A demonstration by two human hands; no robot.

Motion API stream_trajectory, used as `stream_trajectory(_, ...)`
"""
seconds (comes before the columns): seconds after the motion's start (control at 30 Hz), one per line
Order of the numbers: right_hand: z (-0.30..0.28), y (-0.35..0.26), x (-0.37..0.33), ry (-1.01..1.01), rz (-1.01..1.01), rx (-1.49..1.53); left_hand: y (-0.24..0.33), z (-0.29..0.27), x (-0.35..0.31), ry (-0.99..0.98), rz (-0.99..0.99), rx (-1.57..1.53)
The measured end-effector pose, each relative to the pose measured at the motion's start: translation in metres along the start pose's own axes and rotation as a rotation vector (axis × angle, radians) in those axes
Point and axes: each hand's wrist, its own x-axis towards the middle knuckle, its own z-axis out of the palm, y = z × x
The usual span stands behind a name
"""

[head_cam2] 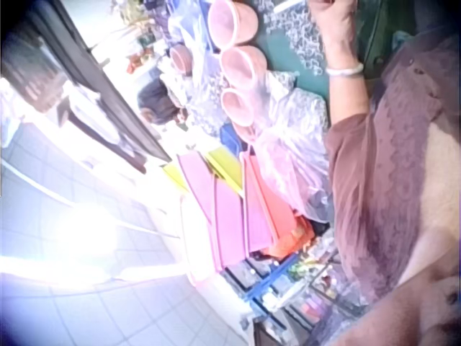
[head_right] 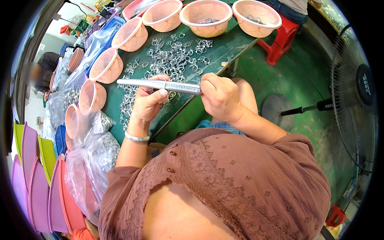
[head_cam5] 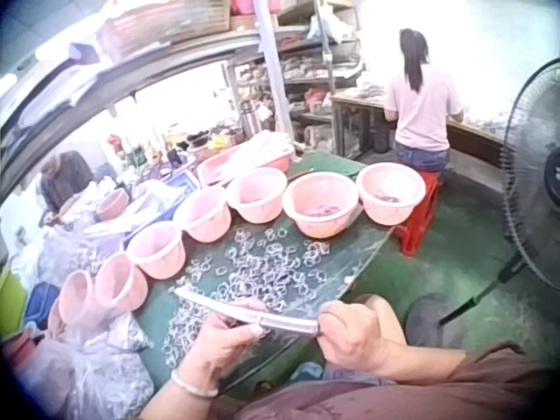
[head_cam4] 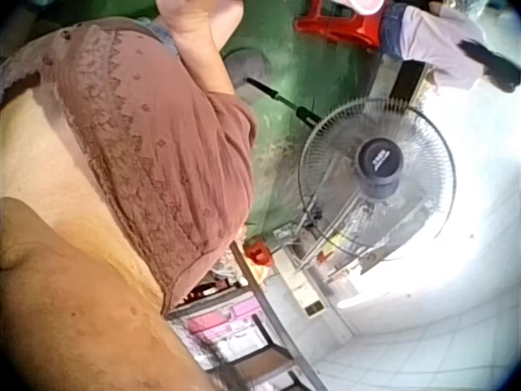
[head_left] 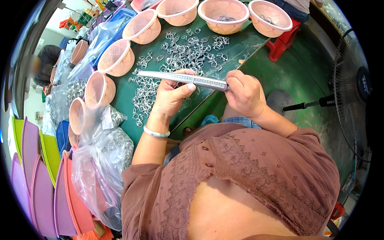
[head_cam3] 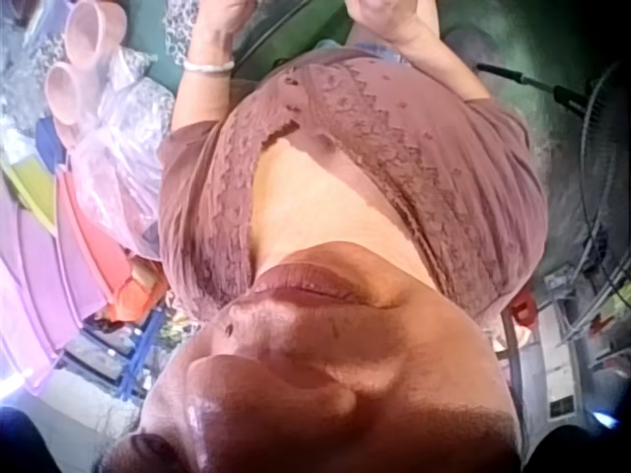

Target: The person measures metal rings using a ring sizer rod, picking them up from a pile and sliding them onto the rod.

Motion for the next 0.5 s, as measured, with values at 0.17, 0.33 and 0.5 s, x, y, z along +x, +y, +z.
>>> stream_trajectory(0.17,-0.003,0.004,-0.004,0.018,0.039,0.045,-0.002,0.009,0.002,-0.011,0.019,0.029)
stream_trajectory(0.33,-0.007,0.008,-0.007,0.048,0.065,0.093,-0.005,0.018,0.006,0.0,0.062,0.104)
stream_trajectory(0.5,-0.014,0.014,-0.01,0.055,0.12,0.156,-0.006,0.028,0.018,0.023,0.09,0.126)
